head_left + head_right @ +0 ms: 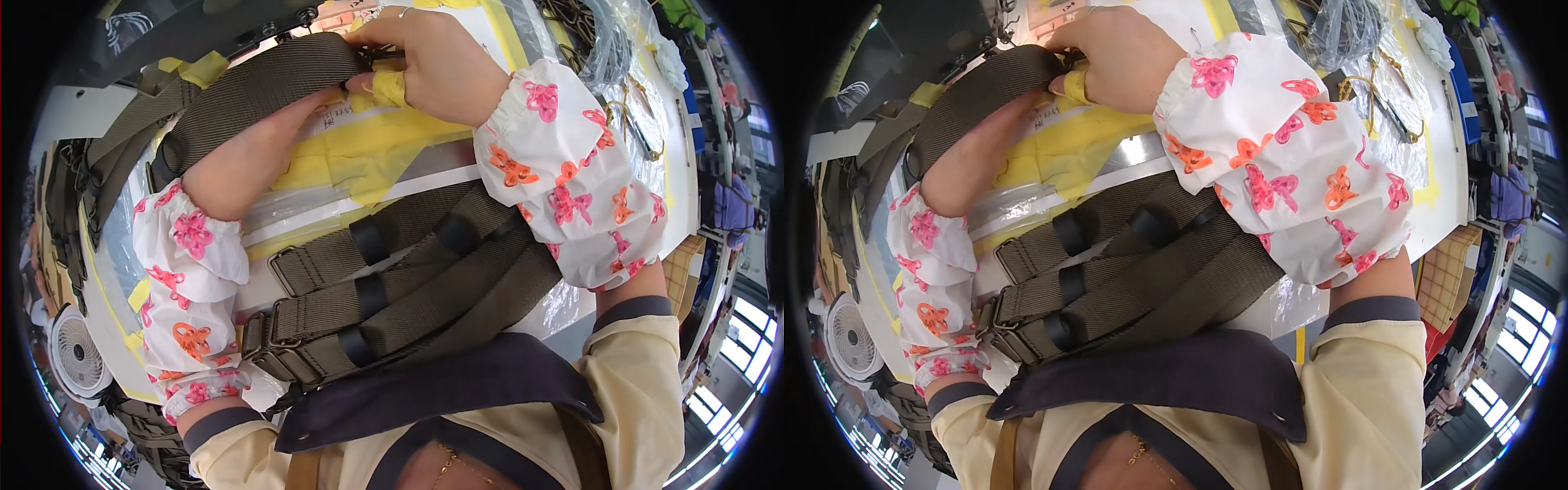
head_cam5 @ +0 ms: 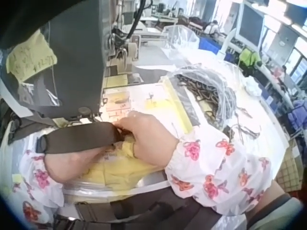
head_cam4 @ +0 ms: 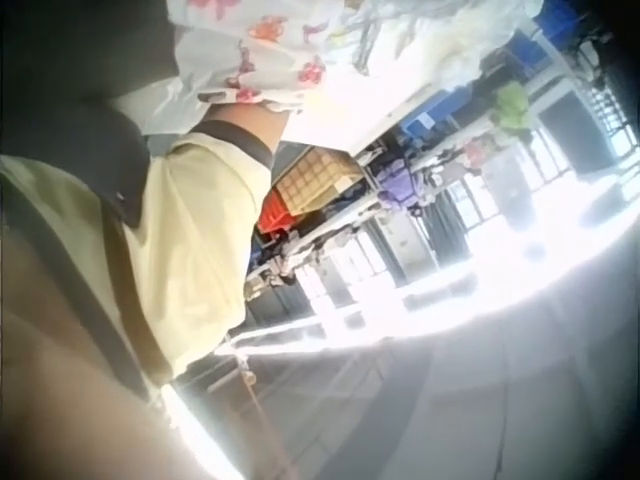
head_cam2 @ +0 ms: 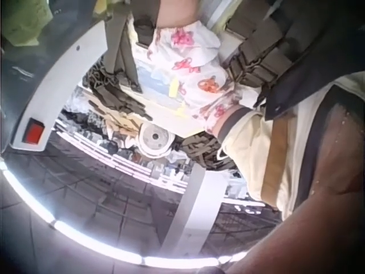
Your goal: The recorder is using an industrial sewing machine to assemble and reinforce nylon webbing straps with buckles and D-rings.
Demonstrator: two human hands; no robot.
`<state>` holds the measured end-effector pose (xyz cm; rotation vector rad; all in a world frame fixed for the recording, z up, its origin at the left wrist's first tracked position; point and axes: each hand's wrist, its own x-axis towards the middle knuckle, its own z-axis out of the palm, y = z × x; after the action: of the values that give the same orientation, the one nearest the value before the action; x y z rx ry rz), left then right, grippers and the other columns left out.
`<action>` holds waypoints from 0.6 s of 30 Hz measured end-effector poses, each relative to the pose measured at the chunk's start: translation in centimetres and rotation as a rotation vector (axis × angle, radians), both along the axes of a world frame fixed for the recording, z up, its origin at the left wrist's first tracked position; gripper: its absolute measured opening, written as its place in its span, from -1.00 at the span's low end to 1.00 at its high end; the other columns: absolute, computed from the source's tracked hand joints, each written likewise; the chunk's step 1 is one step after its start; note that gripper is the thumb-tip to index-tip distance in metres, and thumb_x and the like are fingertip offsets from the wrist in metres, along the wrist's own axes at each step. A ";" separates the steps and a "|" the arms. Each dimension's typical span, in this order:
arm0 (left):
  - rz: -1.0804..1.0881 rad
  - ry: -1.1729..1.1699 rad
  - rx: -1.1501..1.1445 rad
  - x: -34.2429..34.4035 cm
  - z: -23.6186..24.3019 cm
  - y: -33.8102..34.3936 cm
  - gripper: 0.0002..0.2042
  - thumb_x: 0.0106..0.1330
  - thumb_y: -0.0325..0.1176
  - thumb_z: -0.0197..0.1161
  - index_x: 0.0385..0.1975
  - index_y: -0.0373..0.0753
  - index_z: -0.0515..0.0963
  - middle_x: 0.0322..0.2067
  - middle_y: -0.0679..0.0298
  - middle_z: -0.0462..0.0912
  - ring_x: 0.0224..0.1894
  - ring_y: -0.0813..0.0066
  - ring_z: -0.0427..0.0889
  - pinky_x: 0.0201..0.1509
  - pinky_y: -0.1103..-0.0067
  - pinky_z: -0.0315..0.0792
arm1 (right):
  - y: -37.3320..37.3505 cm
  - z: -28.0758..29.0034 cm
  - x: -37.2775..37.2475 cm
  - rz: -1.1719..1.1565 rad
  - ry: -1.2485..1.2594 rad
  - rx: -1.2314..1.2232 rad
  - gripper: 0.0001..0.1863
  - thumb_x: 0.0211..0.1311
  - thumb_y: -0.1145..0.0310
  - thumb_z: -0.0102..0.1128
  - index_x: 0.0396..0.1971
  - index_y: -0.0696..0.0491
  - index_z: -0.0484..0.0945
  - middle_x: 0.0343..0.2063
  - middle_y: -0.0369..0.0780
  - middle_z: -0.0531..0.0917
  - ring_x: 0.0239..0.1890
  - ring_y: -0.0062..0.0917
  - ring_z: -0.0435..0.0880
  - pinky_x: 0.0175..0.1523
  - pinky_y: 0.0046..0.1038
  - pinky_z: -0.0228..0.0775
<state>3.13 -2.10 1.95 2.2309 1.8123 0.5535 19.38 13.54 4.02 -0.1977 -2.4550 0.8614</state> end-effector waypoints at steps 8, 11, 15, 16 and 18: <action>0.075 0.132 0.132 0.9 2.0 0.2 -0.73 0.29 -0.27 0.02 -0.10 -0.22 0.49 -0.32 0.11 0.57 -0.28 0.22 0.55 -0.18 0.53 0.42 | -0.3 -1.2 -0.5 -0.065 -0.110 0.613 -0.77 -0.10 0.40 0.25 -0.38 0.14 0.54 -0.28 -0.15 0.57 -0.24 -0.30 0.56 -0.18 -0.38 0.42; 0.109 -0.046 0.110 0.4 0.1 -0.5 -0.74 0.29 -0.28 0.02 -0.10 -0.22 0.48 -0.32 0.10 0.57 -0.34 0.20 0.56 -0.22 0.50 0.43 | -1.4 -2.6 -0.2 0.056 0.127 0.365 -0.75 -0.10 0.54 0.24 -0.31 0.18 0.55 -0.26 -0.13 0.57 -0.23 -0.28 0.56 -0.19 -0.42 0.47; 0.193 -0.172 -0.039 1.0 0.8 -0.7 -0.77 0.28 -0.32 0.03 -0.12 -0.22 0.48 -0.31 0.05 0.57 -0.32 0.20 0.58 -0.23 0.49 0.44 | -1.5 -2.5 0.0 0.097 0.108 0.368 -0.70 -0.20 0.62 0.19 -0.32 0.20 0.55 -0.23 -0.15 0.59 -0.21 -0.32 0.57 -0.19 -0.43 0.48; 0.246 -0.212 -0.125 1.1 1.1 -0.7 -0.78 0.27 -0.34 0.05 -0.13 -0.22 0.48 -0.31 0.04 0.57 -0.30 0.21 0.58 -0.23 0.50 0.45 | -1.6 -2.4 -0.1 0.101 0.108 0.369 -0.70 -0.20 0.62 0.19 -0.32 0.20 0.55 -0.23 -0.15 0.59 -0.21 -0.32 0.57 -0.19 -0.43 0.48; 0.260 -0.090 -0.057 1.5 1.6 -0.5 -0.78 0.22 -0.37 0.09 -0.16 -0.23 0.49 -0.32 0.07 0.58 -0.31 0.23 0.59 -0.23 0.50 0.45 | -1.9 -1.7 -0.1 0.055 0.055 0.472 -0.66 -0.27 0.62 0.16 -0.32 0.19 0.55 -0.22 -0.17 0.60 -0.22 -0.37 0.56 -0.17 -0.43 0.46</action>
<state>4.65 -2.61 3.52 1.9141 2.0566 0.6291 19.32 11.67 2.33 0.0634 -2.5391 0.2845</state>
